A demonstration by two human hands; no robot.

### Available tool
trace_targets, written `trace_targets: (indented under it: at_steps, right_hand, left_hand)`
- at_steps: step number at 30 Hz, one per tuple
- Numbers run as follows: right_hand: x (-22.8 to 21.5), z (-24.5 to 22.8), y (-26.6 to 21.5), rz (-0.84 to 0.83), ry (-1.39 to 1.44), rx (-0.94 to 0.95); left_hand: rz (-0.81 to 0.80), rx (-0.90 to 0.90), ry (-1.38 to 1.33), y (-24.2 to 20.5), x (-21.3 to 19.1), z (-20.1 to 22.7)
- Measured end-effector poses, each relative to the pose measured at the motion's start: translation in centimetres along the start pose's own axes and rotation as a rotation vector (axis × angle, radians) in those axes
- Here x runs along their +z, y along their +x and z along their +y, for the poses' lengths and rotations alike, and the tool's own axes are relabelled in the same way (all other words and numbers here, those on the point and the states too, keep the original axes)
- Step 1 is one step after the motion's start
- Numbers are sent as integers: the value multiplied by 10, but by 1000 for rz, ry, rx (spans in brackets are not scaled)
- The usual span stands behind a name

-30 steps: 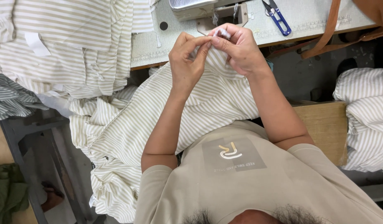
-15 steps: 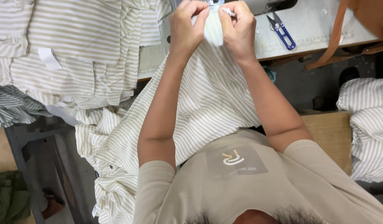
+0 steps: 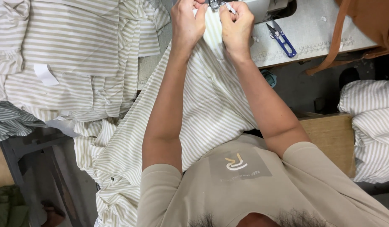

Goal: Trimming loose threads from striped garments using a thread nipper and stacking them at a sewing workstation.

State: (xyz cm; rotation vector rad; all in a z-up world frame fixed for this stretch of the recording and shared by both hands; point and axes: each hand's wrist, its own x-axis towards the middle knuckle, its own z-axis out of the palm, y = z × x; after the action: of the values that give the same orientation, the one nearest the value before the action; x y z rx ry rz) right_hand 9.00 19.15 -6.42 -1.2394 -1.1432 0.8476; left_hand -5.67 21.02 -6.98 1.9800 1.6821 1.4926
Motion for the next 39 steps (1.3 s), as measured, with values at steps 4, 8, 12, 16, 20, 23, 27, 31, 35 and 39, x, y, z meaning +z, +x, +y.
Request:
trace_targets:
  at_steps: [4, 8, 12, 16, 20, 23, 27, 31, 35, 39]
  right_hand:
    - [-6, -10, -12, -16, 19, 38]
    - [-30, -18, -43, -112, -89, 45]
    - [-64, -32, -76, -431, 42, 413]
    - [-75, -13, -84, -475, 148, 255]
    - [-75, -10, -88, -515, 145, 199]
    - [-70, -4, -88, -488, 90, 125]
    - [-64, 3, -85, -437, 74, 113]
    - [-60, 3, -85, -418, 72, 72]
    - [-60, 1, -83, -416, 86, 84]
    - [-51, 10, -72, -409, 109, 60]
  left_hand:
    - [-23, -10, 15, 2, -6, 6]
    - [-50, 140, -37, 2, -26, 29]
    - [-132, 323, 76, -17, -43, 49]
    - [-302, 387, 100, -37, -50, 57]
    - [-352, 344, 72, -41, -54, 50]
    - [-368, 284, 9, -35, -50, 38]
    - [-296, 296, -57, -24, -54, 45]
    - [-265, 307, -76, -19, -55, 45]
    - [-245, 332, -69, -18, -51, 38]
    - [-190, 367, -68, -7, -46, 28]
